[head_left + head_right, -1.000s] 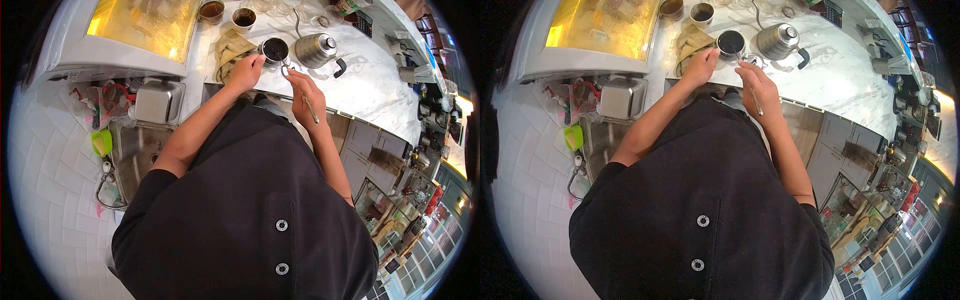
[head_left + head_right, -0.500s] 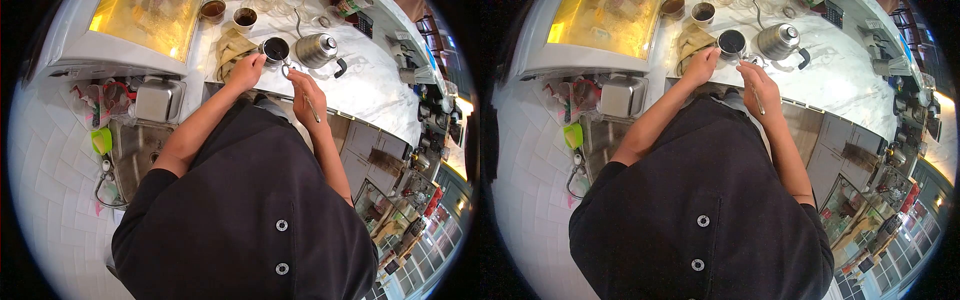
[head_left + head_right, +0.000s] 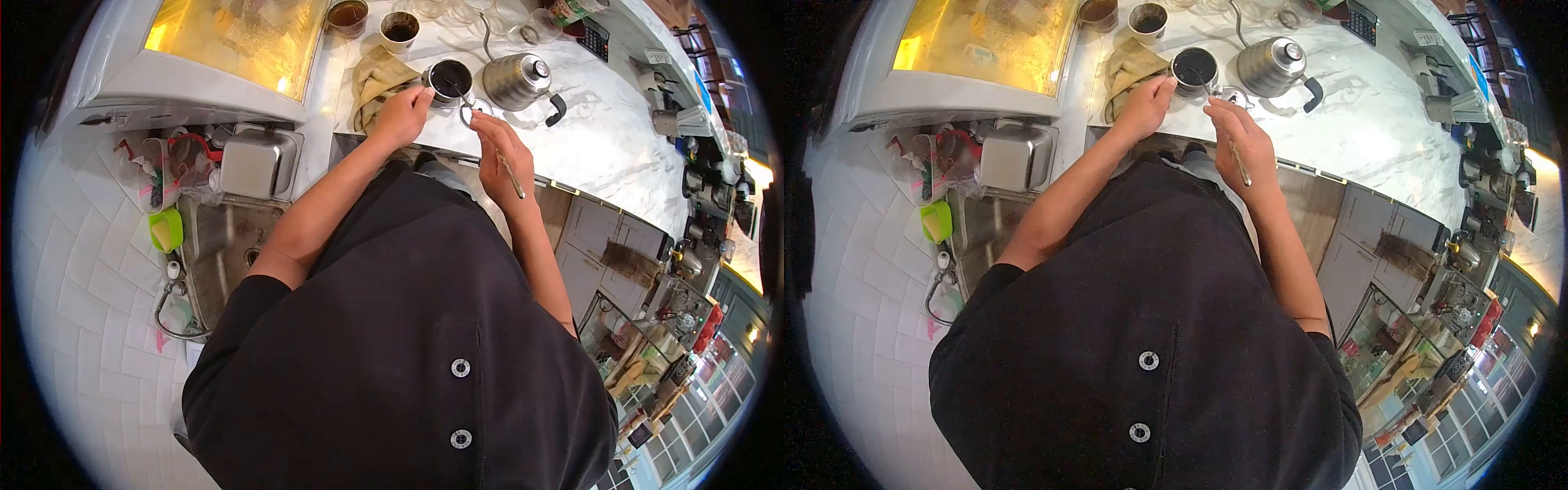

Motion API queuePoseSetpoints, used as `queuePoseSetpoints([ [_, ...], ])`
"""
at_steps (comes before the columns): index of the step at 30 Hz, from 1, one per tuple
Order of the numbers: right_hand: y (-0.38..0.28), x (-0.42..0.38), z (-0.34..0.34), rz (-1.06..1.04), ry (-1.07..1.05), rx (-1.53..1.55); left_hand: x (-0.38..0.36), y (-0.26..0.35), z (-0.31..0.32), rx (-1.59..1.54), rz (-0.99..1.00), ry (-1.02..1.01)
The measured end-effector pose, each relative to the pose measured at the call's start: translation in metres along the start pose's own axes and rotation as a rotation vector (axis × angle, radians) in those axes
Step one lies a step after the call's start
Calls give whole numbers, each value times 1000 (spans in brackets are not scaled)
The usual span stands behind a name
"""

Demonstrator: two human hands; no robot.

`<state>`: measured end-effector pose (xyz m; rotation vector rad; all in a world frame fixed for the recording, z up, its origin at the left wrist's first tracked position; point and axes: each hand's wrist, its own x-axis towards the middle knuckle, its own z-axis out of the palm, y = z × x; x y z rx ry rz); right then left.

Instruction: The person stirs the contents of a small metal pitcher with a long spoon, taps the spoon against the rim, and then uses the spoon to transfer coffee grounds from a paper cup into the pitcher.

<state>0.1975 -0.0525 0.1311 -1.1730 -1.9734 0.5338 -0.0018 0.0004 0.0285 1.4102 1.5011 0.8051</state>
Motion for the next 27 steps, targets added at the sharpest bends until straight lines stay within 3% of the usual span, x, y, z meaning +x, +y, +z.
queuePoseSetpoints([
  [16, 3, 7, -9, 42, 186, 159, 2, 0, -3, 26, 6, -32],
  [27, 4, -1, -10, 58, 135, 167, 1, 4, -6, 21, 3, -31],
])
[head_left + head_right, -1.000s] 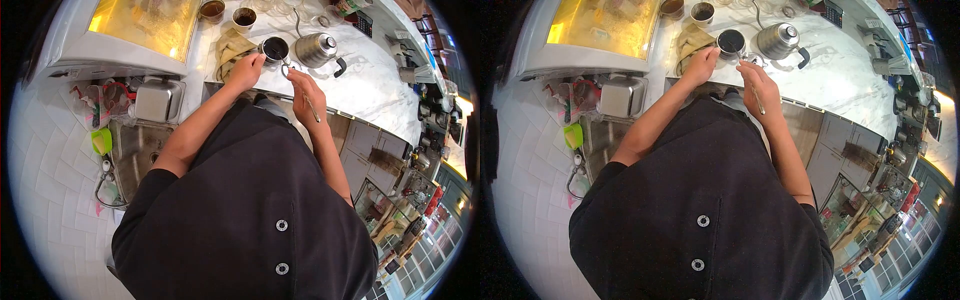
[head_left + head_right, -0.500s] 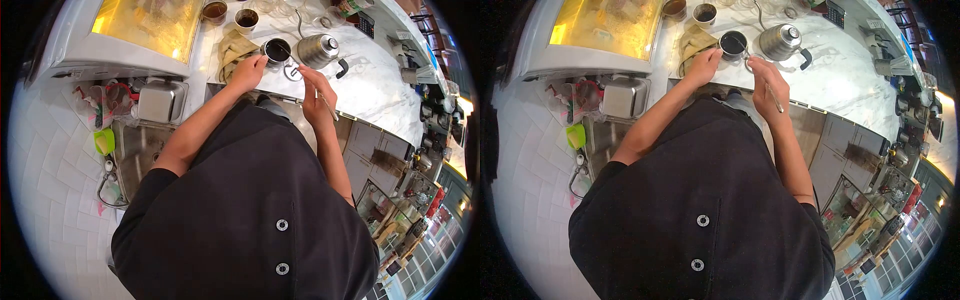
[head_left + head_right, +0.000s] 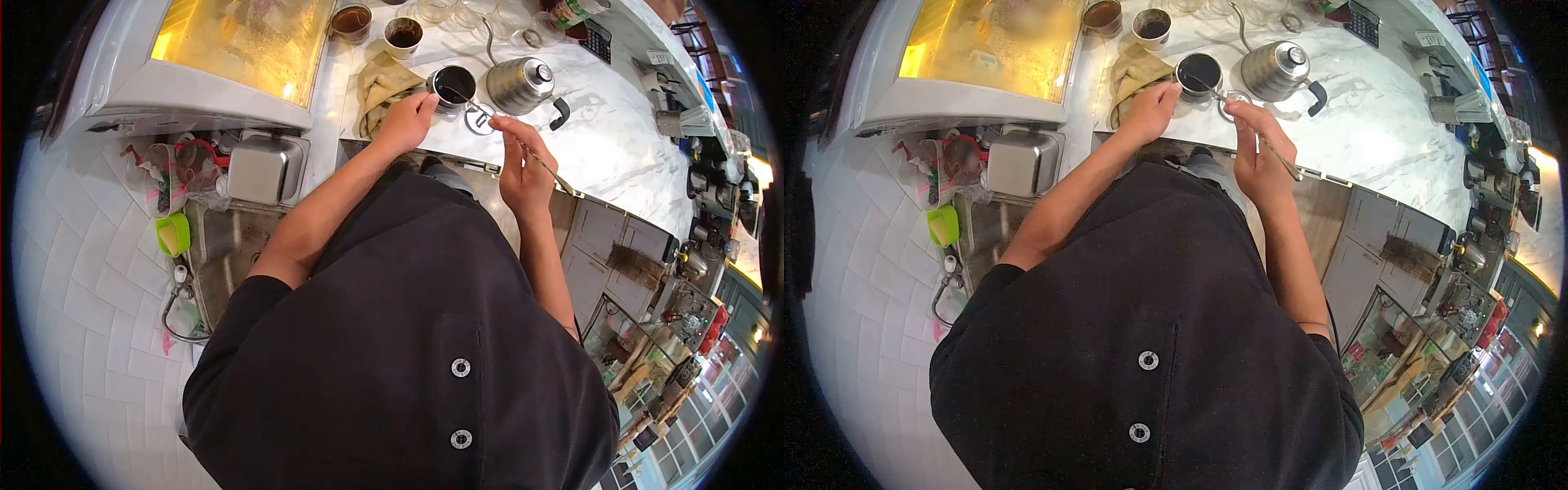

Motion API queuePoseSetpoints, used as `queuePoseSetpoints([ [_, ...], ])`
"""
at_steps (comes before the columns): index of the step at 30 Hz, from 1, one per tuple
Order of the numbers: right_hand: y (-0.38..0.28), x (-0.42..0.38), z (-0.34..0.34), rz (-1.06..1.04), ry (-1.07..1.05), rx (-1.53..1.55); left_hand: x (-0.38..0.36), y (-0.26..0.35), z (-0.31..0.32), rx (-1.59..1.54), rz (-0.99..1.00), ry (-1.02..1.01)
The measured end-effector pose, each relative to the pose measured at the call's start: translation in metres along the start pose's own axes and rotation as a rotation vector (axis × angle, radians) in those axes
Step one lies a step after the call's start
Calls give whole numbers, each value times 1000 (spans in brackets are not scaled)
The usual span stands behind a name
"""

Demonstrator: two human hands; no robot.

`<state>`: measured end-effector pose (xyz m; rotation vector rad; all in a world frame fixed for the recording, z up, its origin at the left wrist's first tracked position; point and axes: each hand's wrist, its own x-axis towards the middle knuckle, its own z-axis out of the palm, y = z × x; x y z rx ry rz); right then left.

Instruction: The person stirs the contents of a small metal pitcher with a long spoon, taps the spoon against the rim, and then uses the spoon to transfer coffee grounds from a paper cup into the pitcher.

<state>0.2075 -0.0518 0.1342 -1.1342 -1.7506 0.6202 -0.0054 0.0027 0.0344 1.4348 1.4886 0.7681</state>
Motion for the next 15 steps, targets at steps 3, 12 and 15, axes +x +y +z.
queuePoseSetpoints([
  [3, 6, 0, 4, 14, -14, -31, 0, 0, 0, 8, -21, -14],
  [12, 14, 2, 7, 60, -1, -47, -1, -4, 3, -14, 10, 15],
  [15, 9, 6, 5, 57, 41, -27, 2, -7, 4, -15, 14, 15],
])
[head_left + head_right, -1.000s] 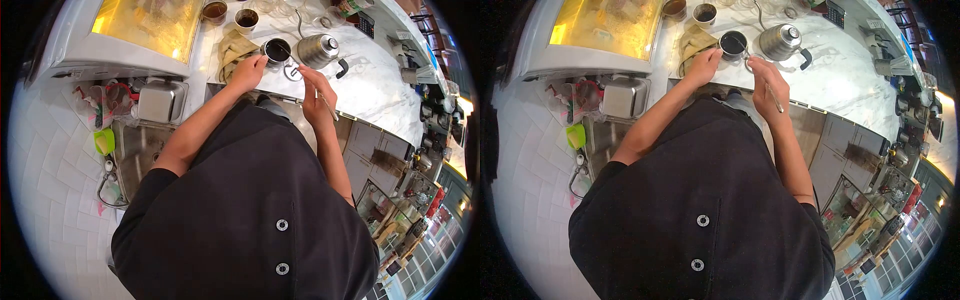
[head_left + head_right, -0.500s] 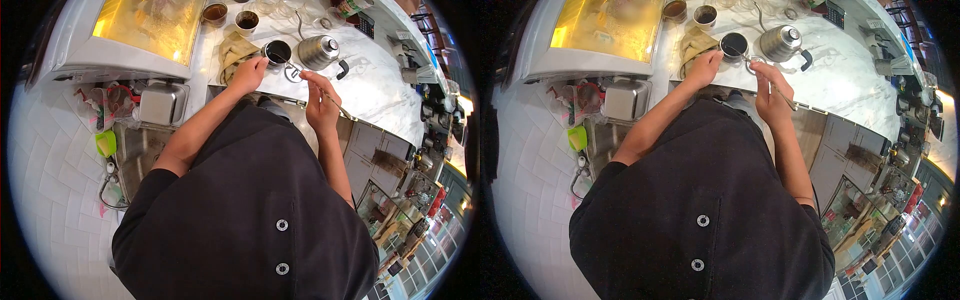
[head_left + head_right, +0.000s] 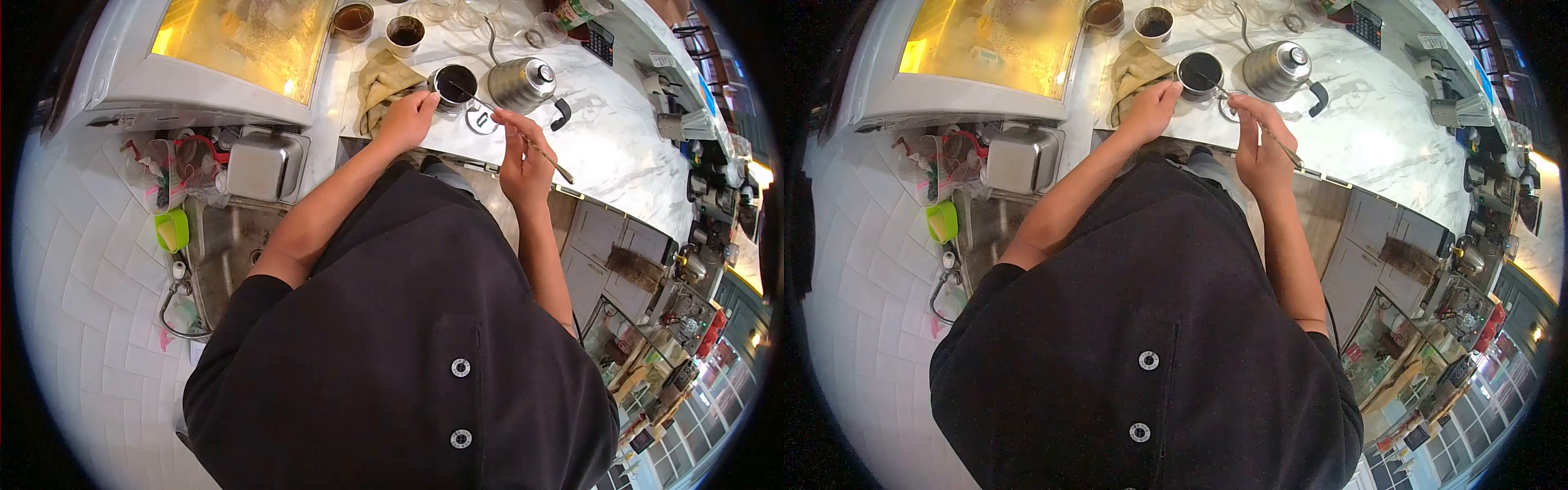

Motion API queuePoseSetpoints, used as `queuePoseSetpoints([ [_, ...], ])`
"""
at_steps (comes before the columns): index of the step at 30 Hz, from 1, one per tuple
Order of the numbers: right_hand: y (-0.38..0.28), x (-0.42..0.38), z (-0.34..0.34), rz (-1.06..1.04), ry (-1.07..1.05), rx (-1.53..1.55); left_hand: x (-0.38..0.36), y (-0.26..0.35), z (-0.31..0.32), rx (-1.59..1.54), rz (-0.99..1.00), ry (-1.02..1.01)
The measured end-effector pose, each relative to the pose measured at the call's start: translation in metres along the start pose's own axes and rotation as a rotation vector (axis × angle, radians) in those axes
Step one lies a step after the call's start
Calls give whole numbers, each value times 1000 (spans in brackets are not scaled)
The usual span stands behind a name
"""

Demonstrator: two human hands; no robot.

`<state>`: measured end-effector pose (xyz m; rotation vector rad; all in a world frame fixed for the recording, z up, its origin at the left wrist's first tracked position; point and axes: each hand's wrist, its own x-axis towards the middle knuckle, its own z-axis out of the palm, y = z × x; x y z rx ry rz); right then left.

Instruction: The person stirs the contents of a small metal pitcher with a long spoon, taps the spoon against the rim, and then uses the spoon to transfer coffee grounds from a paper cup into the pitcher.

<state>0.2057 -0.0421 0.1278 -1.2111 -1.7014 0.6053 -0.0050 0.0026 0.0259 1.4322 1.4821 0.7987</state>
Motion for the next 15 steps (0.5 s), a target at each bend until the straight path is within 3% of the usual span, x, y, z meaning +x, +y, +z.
queuePoseSetpoints([
  [15, 8, 10, 1, 17, 43, -22, -1, 5, -1, 3, -4, 2],
])
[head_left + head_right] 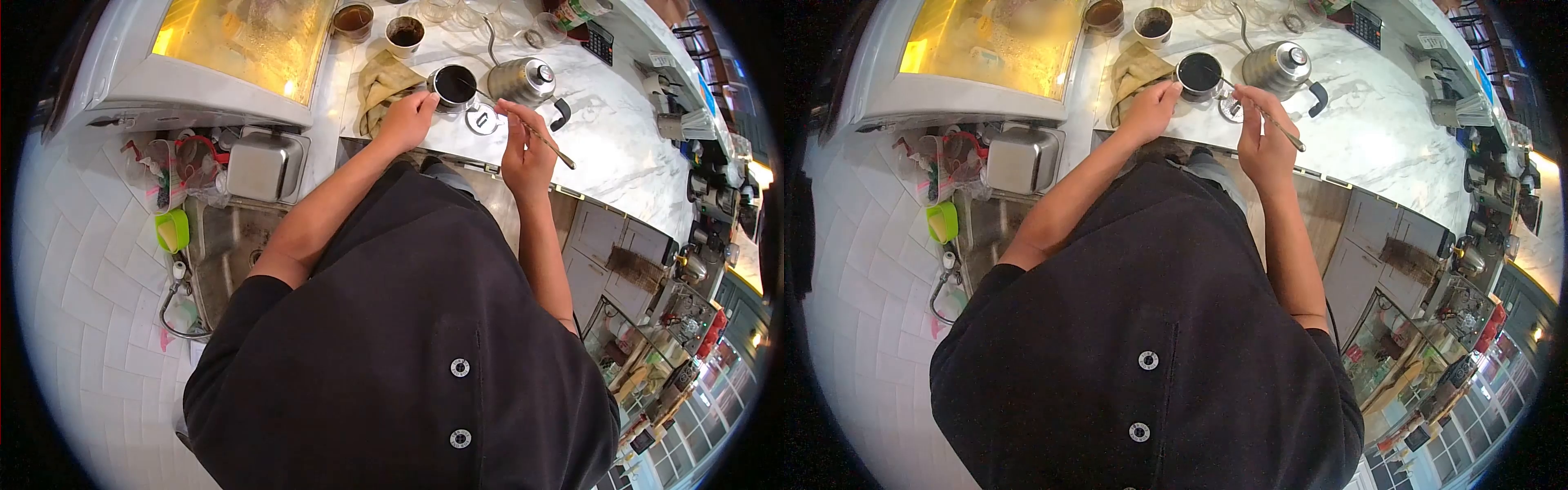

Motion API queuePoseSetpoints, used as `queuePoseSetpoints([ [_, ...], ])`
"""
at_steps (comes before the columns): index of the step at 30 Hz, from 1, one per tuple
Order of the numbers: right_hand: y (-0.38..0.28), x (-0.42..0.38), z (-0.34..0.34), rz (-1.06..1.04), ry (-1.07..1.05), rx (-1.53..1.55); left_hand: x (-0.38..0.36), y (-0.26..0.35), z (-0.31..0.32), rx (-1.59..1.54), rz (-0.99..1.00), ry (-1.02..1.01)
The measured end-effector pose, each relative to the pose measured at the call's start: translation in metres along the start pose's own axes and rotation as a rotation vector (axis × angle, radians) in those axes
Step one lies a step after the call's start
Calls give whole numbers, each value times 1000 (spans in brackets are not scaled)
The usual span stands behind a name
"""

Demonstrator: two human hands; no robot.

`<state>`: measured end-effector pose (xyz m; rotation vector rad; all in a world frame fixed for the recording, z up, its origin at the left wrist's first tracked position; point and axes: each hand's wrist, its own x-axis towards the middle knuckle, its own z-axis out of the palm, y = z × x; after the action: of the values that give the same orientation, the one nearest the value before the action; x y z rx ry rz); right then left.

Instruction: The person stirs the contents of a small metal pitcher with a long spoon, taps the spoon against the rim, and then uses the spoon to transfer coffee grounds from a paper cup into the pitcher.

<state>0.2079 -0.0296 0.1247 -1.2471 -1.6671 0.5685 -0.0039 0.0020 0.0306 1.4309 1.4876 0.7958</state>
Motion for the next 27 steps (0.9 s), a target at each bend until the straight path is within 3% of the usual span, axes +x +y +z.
queuePoseSetpoints([
  [16, -4, -15, 8, -250, -125, -164, -1, 1, 0, 20, 4, 19],
  [27, -10, -24, 6, -257, -182, -137, -2, 4, 1, 36, 10, 43],
])
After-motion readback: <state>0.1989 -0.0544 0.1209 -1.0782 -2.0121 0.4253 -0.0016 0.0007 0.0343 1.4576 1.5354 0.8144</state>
